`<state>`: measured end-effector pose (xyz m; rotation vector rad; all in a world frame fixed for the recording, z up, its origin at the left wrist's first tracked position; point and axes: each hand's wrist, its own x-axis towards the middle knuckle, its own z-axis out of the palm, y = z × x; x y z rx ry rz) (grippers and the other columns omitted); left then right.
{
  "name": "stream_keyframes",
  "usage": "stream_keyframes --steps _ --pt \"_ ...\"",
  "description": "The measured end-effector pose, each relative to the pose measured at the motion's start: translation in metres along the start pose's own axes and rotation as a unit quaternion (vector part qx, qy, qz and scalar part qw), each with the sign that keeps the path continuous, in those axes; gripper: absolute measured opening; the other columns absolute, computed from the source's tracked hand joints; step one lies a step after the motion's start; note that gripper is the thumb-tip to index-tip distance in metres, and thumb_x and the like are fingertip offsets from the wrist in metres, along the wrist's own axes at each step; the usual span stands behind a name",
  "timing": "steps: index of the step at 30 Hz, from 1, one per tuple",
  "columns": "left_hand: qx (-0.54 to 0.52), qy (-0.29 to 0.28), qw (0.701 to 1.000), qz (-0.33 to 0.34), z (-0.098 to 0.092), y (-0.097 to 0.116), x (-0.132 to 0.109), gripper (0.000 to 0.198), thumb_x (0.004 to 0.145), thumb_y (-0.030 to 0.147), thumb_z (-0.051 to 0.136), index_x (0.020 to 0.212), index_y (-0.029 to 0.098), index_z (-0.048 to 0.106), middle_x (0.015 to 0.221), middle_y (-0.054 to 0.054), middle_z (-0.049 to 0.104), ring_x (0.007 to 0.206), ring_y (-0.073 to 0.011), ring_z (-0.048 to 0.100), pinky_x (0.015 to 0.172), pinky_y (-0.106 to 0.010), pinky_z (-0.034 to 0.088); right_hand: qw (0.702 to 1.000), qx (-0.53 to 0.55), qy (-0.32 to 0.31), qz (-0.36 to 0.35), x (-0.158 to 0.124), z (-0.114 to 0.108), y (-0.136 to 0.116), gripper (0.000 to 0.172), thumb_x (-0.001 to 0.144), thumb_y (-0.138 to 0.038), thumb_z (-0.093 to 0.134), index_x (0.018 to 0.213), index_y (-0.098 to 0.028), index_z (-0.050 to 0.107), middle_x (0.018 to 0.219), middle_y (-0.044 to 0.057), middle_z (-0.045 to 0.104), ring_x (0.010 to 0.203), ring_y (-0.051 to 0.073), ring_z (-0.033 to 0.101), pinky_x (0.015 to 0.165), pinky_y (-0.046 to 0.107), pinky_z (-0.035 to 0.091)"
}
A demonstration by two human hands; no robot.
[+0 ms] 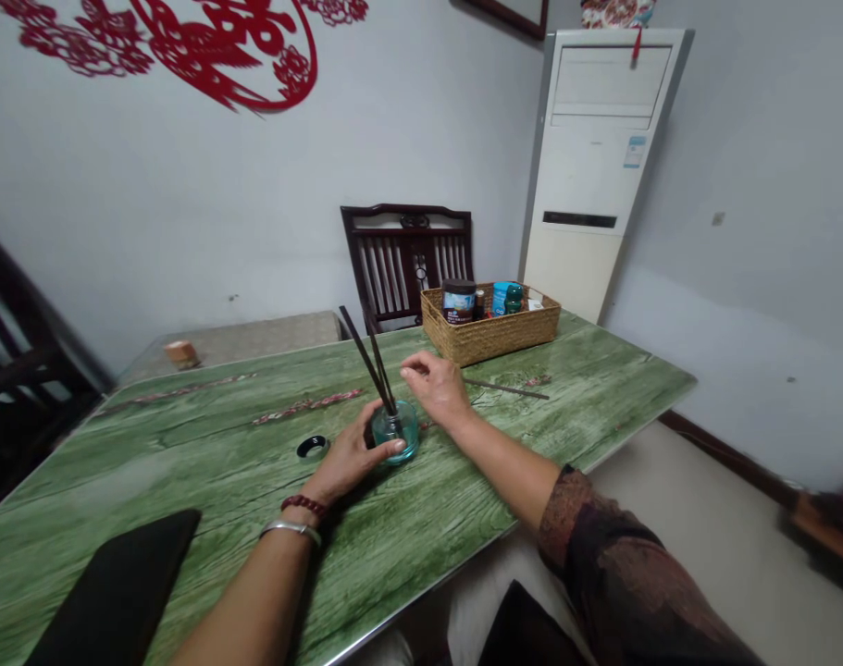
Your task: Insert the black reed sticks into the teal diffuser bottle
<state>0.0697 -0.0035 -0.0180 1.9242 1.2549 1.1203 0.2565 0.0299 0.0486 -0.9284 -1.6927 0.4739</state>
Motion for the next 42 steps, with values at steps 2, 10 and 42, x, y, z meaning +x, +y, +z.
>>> stream_keyframes --steps 2,10,42 --pt "0.002 -0.001 1.0 -0.009 0.0 0.001 0.0 0.081 0.069 0.05 0.078 0.137 0.017 0.051 0.127 -0.014 0.069 0.118 -0.0345 0.064 0.105 -0.049 0.047 1.0 -0.023 0.015 0.007 -0.001 -0.012 0.014 0.017 0.086 -0.033 0.061 0.086 -0.019 0.071 0.078 0.001 0.072 0.073 0.016 0.065 0.072 0.026 0.048" --pt "0.018 -0.012 1.0 -0.011 -0.001 -0.001 0.001 0.078 0.071 0.051 0.074 0.137 0.016 0.05 0.13 -0.015 0.066 0.118 -0.0336 0.063 0.105 -0.049 0.046 0.953 -0.263 0.102 0.11 -0.012 -0.077 0.093 0.029 0.093 -0.022 0.048 0.102 -0.017 0.075 0.1 0.009 0.074 0.093 0.021 0.067 0.086 0.029 0.047" --pt "0.043 0.0 0.999 -0.025 -0.002 -0.001 0.001 0.082 0.069 0.057 0.074 0.137 0.016 0.051 0.129 -0.016 0.067 0.118 -0.0354 0.064 0.105 -0.051 0.047 0.828 -0.523 -0.114 0.168 -0.038 -0.079 0.107 0.035 0.098 -0.018 0.044 0.119 -0.014 0.071 0.112 0.017 0.067 0.104 0.026 0.062 0.089 0.033 0.042"
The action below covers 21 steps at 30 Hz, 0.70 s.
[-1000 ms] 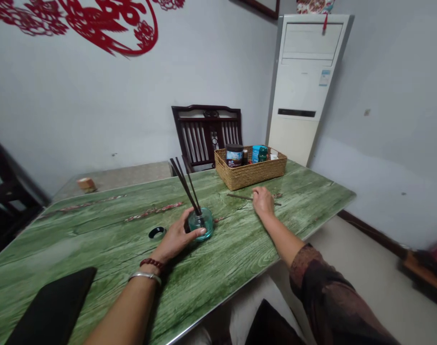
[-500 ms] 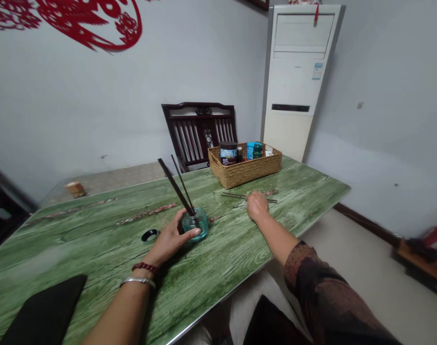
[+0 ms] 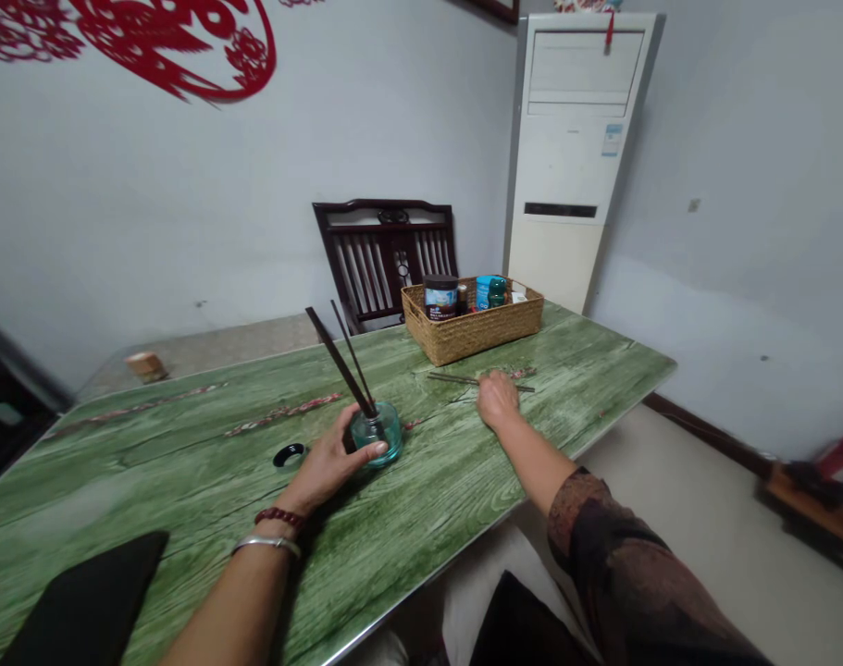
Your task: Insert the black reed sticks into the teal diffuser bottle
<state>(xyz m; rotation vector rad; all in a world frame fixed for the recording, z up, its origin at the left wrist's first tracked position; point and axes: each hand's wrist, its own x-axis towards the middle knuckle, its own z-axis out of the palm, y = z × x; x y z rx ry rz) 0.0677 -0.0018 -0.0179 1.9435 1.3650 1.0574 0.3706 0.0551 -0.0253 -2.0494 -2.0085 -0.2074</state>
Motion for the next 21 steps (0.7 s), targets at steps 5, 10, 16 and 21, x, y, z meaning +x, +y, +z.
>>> stream_keyframes --steps 5,10,16,21 --pt "-0.006 0.002 1.0 0.002 -0.001 0.002 0.0 0.08 0.069 0.055 0.074 0.137 0.017 0.053 0.124 -0.014 0.07 0.114 -0.0347 0.066 0.103 -0.051 0.048 1.0 0.01 0.008 -0.004 -0.001 -0.001 0.0 0.031 0.098 -0.022 0.048 0.116 -0.017 0.073 0.113 0.015 0.067 0.106 0.024 0.062 0.09 0.032 0.042" --pt "-0.022 0.001 1.0 -0.006 0.0 0.001 0.001 0.081 0.067 0.054 0.076 0.136 0.017 0.053 0.127 -0.015 0.068 0.117 -0.0355 0.064 0.105 -0.052 0.046 1.0 0.009 0.004 -0.021 -0.001 -0.002 0.0 0.026 0.095 -0.03 0.056 0.11 -0.018 0.074 0.111 0.014 0.068 0.107 0.025 0.062 0.089 0.031 0.042" --pt "-0.023 0.011 1.0 0.006 0.001 0.0 0.0 0.078 0.068 0.052 0.077 0.135 0.018 0.055 0.125 -0.014 0.069 0.115 -0.0345 0.065 0.104 -0.052 0.046 0.999 -0.005 -0.001 -0.042 -0.004 -0.006 -0.004 0.03 0.098 -0.019 0.045 0.103 -0.013 0.074 0.108 0.017 0.07 0.104 0.026 0.064 0.085 0.032 0.042" --pt "-0.024 0.003 1.0 0.0 0.0 0.003 -0.001 0.078 0.068 0.051 0.076 0.134 0.016 0.054 0.122 -0.014 0.07 0.113 -0.0335 0.066 0.102 -0.05 0.048 0.992 0.102 0.06 -0.047 -0.002 -0.033 -0.015 0.026 0.097 -0.021 0.045 0.108 -0.019 0.069 0.102 0.01 0.073 0.095 0.022 0.066 0.081 0.029 0.043"
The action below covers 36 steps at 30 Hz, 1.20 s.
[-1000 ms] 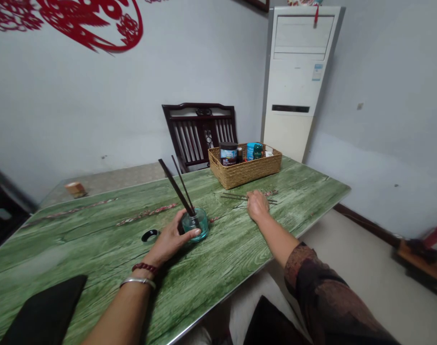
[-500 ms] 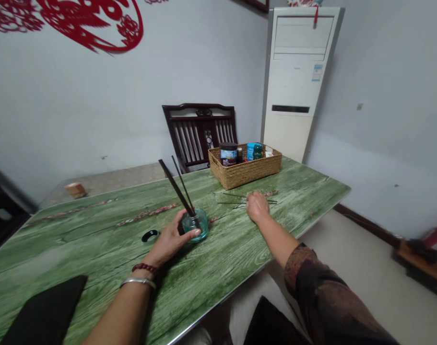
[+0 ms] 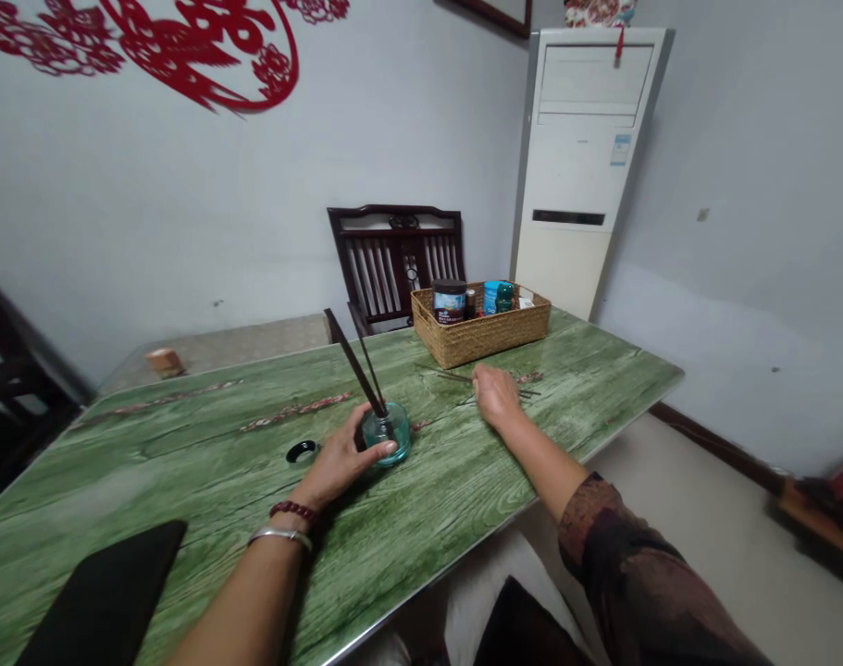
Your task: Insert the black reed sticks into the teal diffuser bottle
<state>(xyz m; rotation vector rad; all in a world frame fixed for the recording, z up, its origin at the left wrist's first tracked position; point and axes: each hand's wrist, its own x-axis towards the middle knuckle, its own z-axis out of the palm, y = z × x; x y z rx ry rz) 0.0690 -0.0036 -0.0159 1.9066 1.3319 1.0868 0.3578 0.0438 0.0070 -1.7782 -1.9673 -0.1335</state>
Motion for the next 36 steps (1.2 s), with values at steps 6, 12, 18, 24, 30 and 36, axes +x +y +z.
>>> stream_keyframes --steps 6,12,18,24,30,36 --pt "-0.01 -0.01 1.0 0.01 0.0 0.003 -0.001 0.076 0.07 0.051 0.075 0.134 0.015 0.053 0.124 -0.015 0.069 0.116 -0.0329 0.065 0.104 -0.049 0.046 0.898 0.405 0.16 -0.061 0.017 -0.049 -0.045 0.017 0.089 -0.027 0.054 0.101 -0.02 0.062 0.088 0.003 0.073 0.08 0.017 0.068 0.075 0.028 0.051" --pt "-0.021 -0.008 1.0 0.014 0.0 0.001 0.0 0.074 0.07 0.05 0.076 0.133 0.018 0.054 0.126 -0.014 0.068 0.116 -0.033 0.064 0.105 -0.049 0.046 0.762 0.62 0.134 -0.128 0.018 -0.083 -0.105 0.016 0.088 -0.034 0.062 0.097 -0.023 0.056 0.085 0.0 0.072 0.066 0.012 0.065 0.062 0.024 0.055" --pt "-0.017 -0.007 0.999 0.03 0.002 -0.003 0.001 0.072 0.071 0.047 0.076 0.134 0.018 0.054 0.125 -0.013 0.069 0.115 -0.0322 0.064 0.105 -0.05 0.046 0.744 0.648 0.091 -0.131 0.023 -0.062 -0.137 0.019 0.084 -0.037 0.066 0.091 -0.023 0.055 0.079 -0.002 0.068 0.071 0.012 0.068 0.056 0.021 0.053" --pt "-0.016 -0.004 0.999 0.04 0.001 -0.001 0.0 0.076 0.07 0.049 0.077 0.135 0.017 0.054 0.124 -0.012 0.069 0.114 -0.0334 0.065 0.102 -0.048 0.049 0.794 0.594 0.073 -0.106 0.021 -0.031 -0.141 0.009 0.084 -0.028 0.061 0.087 -0.022 0.056 0.074 -0.003 0.067 0.069 0.013 0.069 0.057 0.021 0.05" --pt "-0.017 0.003 0.999 0.037 0.002 -0.002 0.001 0.078 0.069 0.049 0.079 0.136 0.018 0.054 0.126 -0.013 0.069 0.116 -0.035 0.064 0.104 -0.05 0.047 0.848 0.52 0.051 -0.086 0.008 -0.015 -0.134 0.004 0.079 -0.021 0.062 0.082 -0.022 0.06 0.073 -0.004 0.067 0.068 0.014 0.065 0.066 0.026 0.051" --pt "-0.011 -0.006 1.0 0.024 0.002 -0.003 0.001 0.079 0.07 0.049 0.077 0.137 0.017 0.052 0.127 -0.014 0.068 0.118 -0.0343 0.064 0.105 -0.05 0.046 0.933 0.348 0.067 -0.066 0.007 -0.004 -0.08 0.013 0.088 -0.028 0.058 0.09 -0.021 0.069 0.086 0.001 0.072 0.08 0.017 0.066 0.079 0.028 0.05"
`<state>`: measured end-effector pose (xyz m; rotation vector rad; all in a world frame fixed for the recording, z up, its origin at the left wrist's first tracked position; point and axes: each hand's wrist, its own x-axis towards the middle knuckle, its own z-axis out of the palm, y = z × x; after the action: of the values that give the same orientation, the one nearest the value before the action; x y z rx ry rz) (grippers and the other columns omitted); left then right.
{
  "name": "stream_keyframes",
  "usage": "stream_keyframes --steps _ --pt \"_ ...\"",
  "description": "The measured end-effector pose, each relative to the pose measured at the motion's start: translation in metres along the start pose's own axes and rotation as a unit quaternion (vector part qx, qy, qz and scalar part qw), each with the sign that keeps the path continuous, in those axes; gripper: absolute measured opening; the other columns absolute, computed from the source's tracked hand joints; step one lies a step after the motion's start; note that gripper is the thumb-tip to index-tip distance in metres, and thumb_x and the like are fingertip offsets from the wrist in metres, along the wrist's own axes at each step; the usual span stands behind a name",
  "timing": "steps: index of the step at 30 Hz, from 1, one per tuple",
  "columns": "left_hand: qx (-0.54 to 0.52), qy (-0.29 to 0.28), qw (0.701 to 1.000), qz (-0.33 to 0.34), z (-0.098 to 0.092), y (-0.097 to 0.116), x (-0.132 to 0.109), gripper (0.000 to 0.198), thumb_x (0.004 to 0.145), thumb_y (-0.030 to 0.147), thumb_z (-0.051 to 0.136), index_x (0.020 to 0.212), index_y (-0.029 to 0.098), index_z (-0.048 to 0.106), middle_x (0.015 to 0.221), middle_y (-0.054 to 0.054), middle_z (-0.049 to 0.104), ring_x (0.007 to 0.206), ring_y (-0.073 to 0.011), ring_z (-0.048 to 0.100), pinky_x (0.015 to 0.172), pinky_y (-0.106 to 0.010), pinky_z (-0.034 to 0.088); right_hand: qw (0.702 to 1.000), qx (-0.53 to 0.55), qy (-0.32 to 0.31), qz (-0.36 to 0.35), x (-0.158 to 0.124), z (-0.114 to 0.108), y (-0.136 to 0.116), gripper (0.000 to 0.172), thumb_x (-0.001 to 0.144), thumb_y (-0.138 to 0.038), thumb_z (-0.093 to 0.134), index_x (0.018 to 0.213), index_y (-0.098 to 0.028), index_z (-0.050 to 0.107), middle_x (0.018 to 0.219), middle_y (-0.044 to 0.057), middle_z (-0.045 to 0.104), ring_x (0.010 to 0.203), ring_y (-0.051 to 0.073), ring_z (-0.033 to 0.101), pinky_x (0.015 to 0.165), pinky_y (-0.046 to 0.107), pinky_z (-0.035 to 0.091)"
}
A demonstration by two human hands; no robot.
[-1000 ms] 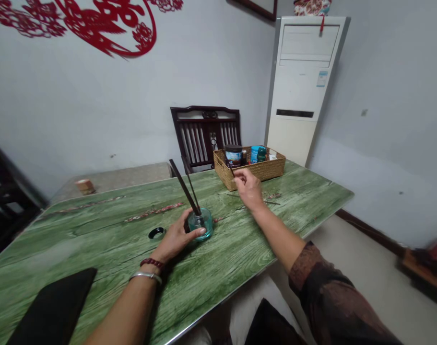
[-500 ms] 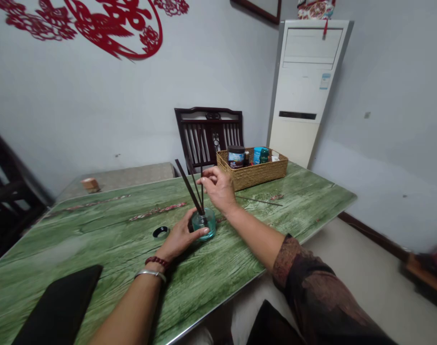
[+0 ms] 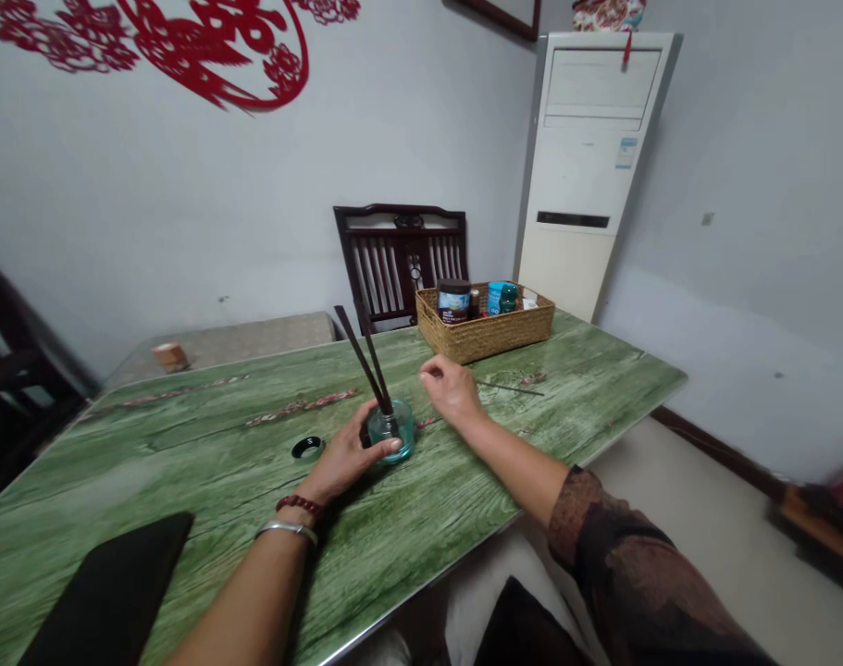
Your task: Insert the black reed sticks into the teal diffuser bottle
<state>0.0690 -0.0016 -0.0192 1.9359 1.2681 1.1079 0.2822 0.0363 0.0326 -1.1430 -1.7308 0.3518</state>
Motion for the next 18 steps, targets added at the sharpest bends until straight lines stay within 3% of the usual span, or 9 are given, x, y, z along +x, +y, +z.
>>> stream_keyframes --steps 3,5,9,13,18 --pt "0.004 -0.002 1.0 -0.008 0.0 0.0 0.0 0.077 0.07 0.049 0.076 0.136 0.018 0.052 0.124 -0.013 0.069 0.114 -0.0334 0.065 0.103 -0.05 0.047 0.987 -0.155 -0.004 0.046 0.003 -0.026 0.039 0.024 0.093 -0.021 0.05 0.103 -0.02 0.072 0.102 0.006 0.075 0.096 0.019 0.066 0.091 0.029 0.046" --pt "0.006 -0.002 1.0 -0.011 -0.001 0.0 0.0 0.076 0.07 0.049 0.076 0.136 0.018 0.053 0.123 -0.012 0.07 0.112 -0.0327 0.066 0.102 -0.05 0.048 0.963 -0.257 -0.015 0.08 0.002 -0.04 0.065 0.029 0.095 -0.02 0.049 0.113 -0.018 0.071 0.115 0.01 0.072 0.109 0.022 0.063 0.098 0.03 0.042" --pt "0.012 0.002 1.0 -0.016 -0.002 0.002 -0.001 0.077 0.069 0.051 0.076 0.135 0.017 0.054 0.124 -0.013 0.07 0.113 -0.0332 0.066 0.102 -0.05 0.048 0.911 -0.388 -0.054 0.128 -0.01 -0.049 0.101 0.04 0.1 -0.035 0.048 0.132 -0.016 0.064 0.142 0.016 0.058 0.134 0.03 0.047 0.109 0.042 0.033" --pt "0.011 0.008 1.0 -0.019 -0.002 0.002 -0.001 0.077 0.069 0.051 0.076 0.135 0.018 0.054 0.126 -0.014 0.069 0.114 -0.0338 0.065 0.103 -0.051 0.047 0.889 -0.434 -0.083 0.125 -0.018 -0.042 0.112 0.051 0.101 -0.049 0.045 0.139 -0.017 0.06 0.155 0.018 0.044 0.144 0.037 0.032 0.112 0.054 0.025" --pt "0.022 0.007 0.999 -0.023 -0.002 0.0 -0.001 0.08 0.068 0.053 0.077 0.136 0.017 0.054 0.126 -0.015 0.069 0.116 -0.0351 0.065 0.105 -0.051 0.047 0.882 -0.449 -0.106 0.1 -0.019 -0.042 0.11 0.04 0.101 -0.045 0.048 0.12 -0.019 0.071 0.137 0.016 0.059 0.135 0.033 0.04 0.108 0.049 0.026"
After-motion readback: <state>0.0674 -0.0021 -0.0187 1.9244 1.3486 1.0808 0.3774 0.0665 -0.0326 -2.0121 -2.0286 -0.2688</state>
